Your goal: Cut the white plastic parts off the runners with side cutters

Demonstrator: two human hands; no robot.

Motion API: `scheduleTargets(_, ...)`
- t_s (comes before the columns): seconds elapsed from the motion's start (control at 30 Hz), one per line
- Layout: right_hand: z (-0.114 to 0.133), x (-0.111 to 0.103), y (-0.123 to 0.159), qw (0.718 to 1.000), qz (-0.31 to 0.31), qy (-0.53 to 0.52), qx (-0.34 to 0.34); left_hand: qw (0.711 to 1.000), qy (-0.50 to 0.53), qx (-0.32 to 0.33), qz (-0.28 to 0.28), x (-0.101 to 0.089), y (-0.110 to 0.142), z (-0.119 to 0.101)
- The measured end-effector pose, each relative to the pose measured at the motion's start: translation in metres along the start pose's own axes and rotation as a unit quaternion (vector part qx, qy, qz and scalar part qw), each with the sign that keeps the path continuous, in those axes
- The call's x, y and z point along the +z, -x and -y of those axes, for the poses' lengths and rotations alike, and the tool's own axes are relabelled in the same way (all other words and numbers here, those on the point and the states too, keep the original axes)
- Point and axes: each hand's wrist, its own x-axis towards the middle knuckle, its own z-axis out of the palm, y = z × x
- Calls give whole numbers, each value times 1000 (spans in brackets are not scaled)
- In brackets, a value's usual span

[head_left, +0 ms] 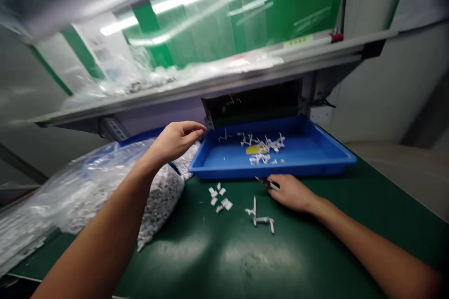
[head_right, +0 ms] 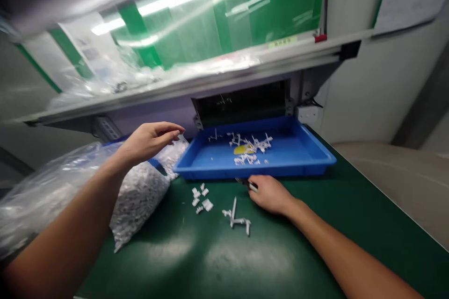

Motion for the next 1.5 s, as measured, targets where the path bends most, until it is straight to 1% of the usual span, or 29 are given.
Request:
scheduleTargets(0.03, -1, -1, 0, 1000, -2, -1, -2, 997, 46, 26, 47, 14, 13, -16)
scheduleTargets(0.1, -3, -3, -2, 1000, -3, -11, 9, 983, 91, 74, 138, 44, 39, -43)
scheduleTargets(0.17, -5, -8, -3, 999, 0, -22, 25, 969, 112, 98, 198, 72, 62, -60)
scheduleTargets(0.23, -3, -17, -2, 999, 19, -44, 26, 962, 122, 83, 232, 96, 78, -66)
scheduleTargets(0.3, 3, -27, 2, 993, 79, -85, -1, 959, 131, 44, 246, 113, 85, -66)
scheduleTargets(0.37, 12, -33, 6, 980, 152, -116, -45, 955, 144, 12, 258, 122, 85, -63)
scheduleTargets(0.4, 16, -33, 8, 975, 175, -116, -65, 953, 151, 0, 262, 123, 84, -60)
scheduleTargets(0.43, 19, -31, 10, 974, 184, -104, -79, 952, 155, -11, 265, 122, 83, -57)
scheduleTargets(0.5, 23, -22, 13, 979, 168, -68, -91, 951, 153, -35, 268, 117, 82, -50)
scheduleTargets(0.57, 25, -13, 13, 983, 151, -52, -91, 941, 158, -61, 293, 112, 83, -41)
scheduleTargets(0.63, 27, -8, 13, 983, 141, -80, -82, 911, 187, -88, 357, 110, 87, -34)
scheduleTargets(0.67, 28, -9, 12, 982, 134, -112, -72, 891, 214, -102, 386, 111, 89, -33)
scheduleTargets(0.7, 30, -11, 12, 979, 125, -150, -61, 872, 252, -117, 402, 114, 92, -33)
scheduleTargets(0.73, 32, -13, 12, 974, 114, -190, -48, 855, 301, -132, 401, 119, 95, -36)
scheduleTargets(0.77, 35, -16, 12, 968, 101, -225, -38, 838, 361, -145, 382, 126, 97, -40)
scheduleTargets(0.87, 42, -23, 12, 955, 81, -283, -32, 773, 545, -172, 275, 148, 100, -54)
scheduleTargets(0.93, 44, -23, 13, 949, 89, -299, -37, 730, 615, -190, 229, 162, 100, -60)
scheduleTargets(0.97, 45, -21, 13, 948, 95, -302, -39, 715, 634, -200, 219, 167, 100, -62)
scheduleTargets(1.03, 45, -17, 13, 947, 104, -301, -44, 683, 662, -221, 215, 174, 101, -62)
scheduleTargets(1.13, 46, -12, 12, 953, 106, -279, -54, 628, 702, -251, 222, 179, 103, -60)
scheduleTargets(1.17, 47, -11, 13, 956, 99, -269, -62, 617, 711, -254, 223, 180, 103, -59)
scheduleTargets(1.2, 49, -12, 13, 959, 87, -258, -76, 614, 715, -253, 221, 180, 104, -58)
scheduleTargets(1.23, 51, -13, 13, 962, 72, -248, -90, 618, 715, -248, 213, 179, 103, -57)
scheduleTargets(1.27, 53, -14, 14, 964, 52, -241, -102, 628, 713, -241, 197, 177, 103, -56)
scheduleTargets(1.3, 54, -16, 14, 966, 29, -233, -107, 642, 711, -232, 171, 175, 102, -55)
scheduleTargets(1.37, 55, -19, 15, 975, -22, -200, -93, 675, 700, -212, 95, 170, 101, -54)
scheduleTargets(1.43, 52, -18, 15, 986, -68, -128, -81, 710, 677, -193, 15, 164, 101, -53)
scheduleTargets(1.5, 48, -14, 15, 990, -84, -40, -102, 740, 648, -178, -34, 161, 103, -52)
